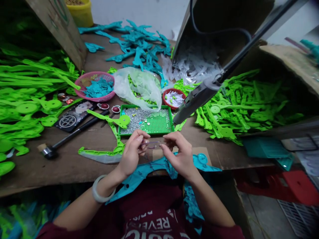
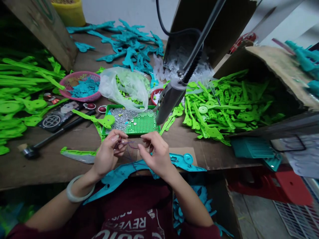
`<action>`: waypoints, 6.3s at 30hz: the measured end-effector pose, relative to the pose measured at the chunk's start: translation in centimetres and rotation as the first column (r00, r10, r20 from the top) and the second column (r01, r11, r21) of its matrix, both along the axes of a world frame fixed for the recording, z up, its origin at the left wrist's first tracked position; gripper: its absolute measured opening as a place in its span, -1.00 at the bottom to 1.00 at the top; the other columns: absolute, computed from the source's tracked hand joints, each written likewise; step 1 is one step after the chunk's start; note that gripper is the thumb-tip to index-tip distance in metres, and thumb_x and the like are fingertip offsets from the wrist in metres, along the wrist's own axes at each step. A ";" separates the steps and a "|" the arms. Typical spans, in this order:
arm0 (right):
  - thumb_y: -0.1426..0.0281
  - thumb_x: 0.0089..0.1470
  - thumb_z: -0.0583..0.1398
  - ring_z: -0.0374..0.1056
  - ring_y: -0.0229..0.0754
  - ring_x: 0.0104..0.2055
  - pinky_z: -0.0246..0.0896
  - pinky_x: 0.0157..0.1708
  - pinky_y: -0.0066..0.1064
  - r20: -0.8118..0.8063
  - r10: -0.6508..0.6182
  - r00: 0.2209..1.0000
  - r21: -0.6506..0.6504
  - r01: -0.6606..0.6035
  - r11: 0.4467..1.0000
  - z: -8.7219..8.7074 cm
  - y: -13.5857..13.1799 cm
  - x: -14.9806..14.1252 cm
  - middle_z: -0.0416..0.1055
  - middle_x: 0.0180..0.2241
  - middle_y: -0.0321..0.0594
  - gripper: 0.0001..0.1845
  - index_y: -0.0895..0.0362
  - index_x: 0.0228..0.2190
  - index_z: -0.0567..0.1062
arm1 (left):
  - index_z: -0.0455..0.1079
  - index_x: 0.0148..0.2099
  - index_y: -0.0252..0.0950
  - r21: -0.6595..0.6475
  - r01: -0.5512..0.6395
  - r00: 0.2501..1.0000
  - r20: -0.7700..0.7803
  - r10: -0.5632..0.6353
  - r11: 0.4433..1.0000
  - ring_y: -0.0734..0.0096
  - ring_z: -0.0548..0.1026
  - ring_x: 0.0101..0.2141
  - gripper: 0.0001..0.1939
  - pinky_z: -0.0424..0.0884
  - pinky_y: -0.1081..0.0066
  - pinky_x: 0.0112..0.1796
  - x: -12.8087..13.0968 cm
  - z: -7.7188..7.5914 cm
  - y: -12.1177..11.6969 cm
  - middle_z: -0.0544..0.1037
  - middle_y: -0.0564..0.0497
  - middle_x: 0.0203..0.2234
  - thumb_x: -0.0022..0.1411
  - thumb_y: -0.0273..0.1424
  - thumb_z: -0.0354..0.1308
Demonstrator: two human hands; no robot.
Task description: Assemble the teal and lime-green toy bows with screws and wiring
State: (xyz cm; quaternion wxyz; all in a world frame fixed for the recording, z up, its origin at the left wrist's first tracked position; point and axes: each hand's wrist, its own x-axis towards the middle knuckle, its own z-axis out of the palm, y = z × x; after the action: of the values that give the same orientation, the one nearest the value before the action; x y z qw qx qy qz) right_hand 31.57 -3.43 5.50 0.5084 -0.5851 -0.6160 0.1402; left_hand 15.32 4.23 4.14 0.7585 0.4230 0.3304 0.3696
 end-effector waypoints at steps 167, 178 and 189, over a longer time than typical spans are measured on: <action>0.50 0.20 0.19 0.39 -0.16 -0.24 0.39 -0.32 -0.33 0.466 0.122 0.877 0.144 -0.211 0.967 2.8 -1.0 1.4 0.43 -0.25 -0.09 -0.78 0.13 -0.09 0.45 | 0.44 -0.20 -0.25 0.689 0.200 0.931 -0.354 0.083 0.697 0.46 0.63 -0.35 -0.92 0.59 0.50 -0.27 -2.2 3.5 -1.4 0.62 0.08 -0.37 0.25 -0.46 0.27; 0.56 0.17 0.21 0.38 -0.16 -0.27 0.39 -0.33 -0.32 0.432 0.130 0.892 0.171 -0.222 0.960 2.3 -1.3 0.5 0.46 -0.28 -0.08 -0.76 0.16 -0.11 0.45 | 0.46 -0.16 -0.23 0.789 0.208 0.925 -0.351 0.147 0.577 0.49 0.62 -0.31 -0.88 0.55 0.55 -0.24 -2.7 3.5 -1.4 0.63 0.10 -0.33 0.26 -0.51 0.27; 0.57 0.18 0.22 0.36 -0.15 -0.30 0.36 -0.35 -0.32 0.500 0.167 0.850 0.145 -0.272 0.951 2.8 -1.5 0.2 0.48 -0.30 -0.06 -0.81 0.22 -0.14 0.49 | 0.45 -0.16 -0.24 0.822 0.214 0.924 -0.346 0.164 0.528 0.53 0.61 -0.33 -0.87 0.53 0.59 -0.25 -2.9 4.0 -1.5 0.62 0.11 -0.35 0.26 -0.53 0.27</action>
State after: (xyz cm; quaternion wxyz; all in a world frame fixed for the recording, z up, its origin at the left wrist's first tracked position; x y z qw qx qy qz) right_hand 31.81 -4.89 8.26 0.3786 -0.4699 -0.7972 -0.0183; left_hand 12.39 2.71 8.15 0.3820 0.8056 0.2434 0.3820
